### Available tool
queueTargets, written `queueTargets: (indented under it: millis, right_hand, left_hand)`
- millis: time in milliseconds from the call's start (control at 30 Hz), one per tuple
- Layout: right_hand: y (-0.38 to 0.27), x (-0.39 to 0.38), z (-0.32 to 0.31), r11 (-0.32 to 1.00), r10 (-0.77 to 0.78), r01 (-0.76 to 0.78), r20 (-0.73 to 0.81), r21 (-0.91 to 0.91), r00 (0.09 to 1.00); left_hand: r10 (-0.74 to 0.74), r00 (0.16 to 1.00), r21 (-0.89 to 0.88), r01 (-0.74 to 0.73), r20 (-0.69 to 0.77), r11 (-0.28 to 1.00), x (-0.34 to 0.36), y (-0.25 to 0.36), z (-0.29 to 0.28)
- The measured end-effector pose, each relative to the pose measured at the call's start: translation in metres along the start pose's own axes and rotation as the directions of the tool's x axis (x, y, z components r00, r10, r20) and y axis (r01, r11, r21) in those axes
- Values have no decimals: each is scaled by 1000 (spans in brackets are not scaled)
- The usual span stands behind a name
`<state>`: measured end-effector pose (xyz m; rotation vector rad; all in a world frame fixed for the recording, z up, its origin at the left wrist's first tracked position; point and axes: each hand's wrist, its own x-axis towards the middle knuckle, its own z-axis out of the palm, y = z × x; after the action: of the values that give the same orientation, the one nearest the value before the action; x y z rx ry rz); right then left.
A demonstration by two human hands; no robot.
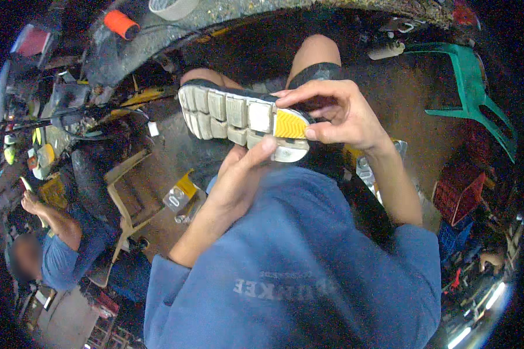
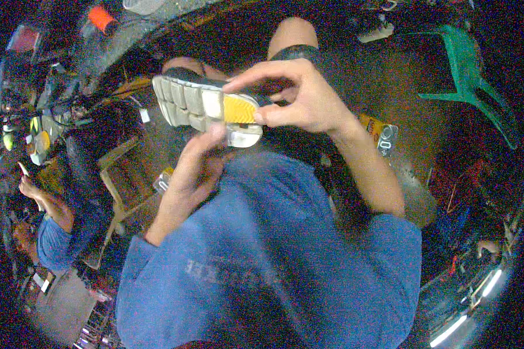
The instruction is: The person peels the backing from a yellow textured rubber patch, trims its edges with pliers, and presses it onto the heel area of a shoe sole. The person repeats this process with a second patch on another section of the sole.
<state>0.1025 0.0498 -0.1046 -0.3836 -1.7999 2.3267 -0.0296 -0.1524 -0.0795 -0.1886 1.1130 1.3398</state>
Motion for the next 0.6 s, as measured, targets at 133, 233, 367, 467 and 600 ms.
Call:
queueTargets:
  millis: [133,233,367,467,600]
  right_hand:
    - [23,6,-8,980,112,-132,131,152,985]
    - [23,9,-14,974,148,-175,179,146,973]
    - [11,14,-11,976,190,-207,216,60,958]
    - [1,21,-4,990,135,-139,223,0,965]
    - [-21,28,-5,987,158,-160,212,-6,964]
  left_hand:
    - [-186,957,646,-4,225,763,-38,18,-25]
    - [124,880,829,-475,459,296,-55,49,-27]
    - [408,614,723,-661,676,-201,-8,77,-18]
    - [315,599,658,-742,736,-128,40,87,-16]
    - [29,726,720,-685,687,113,62,96,-15]
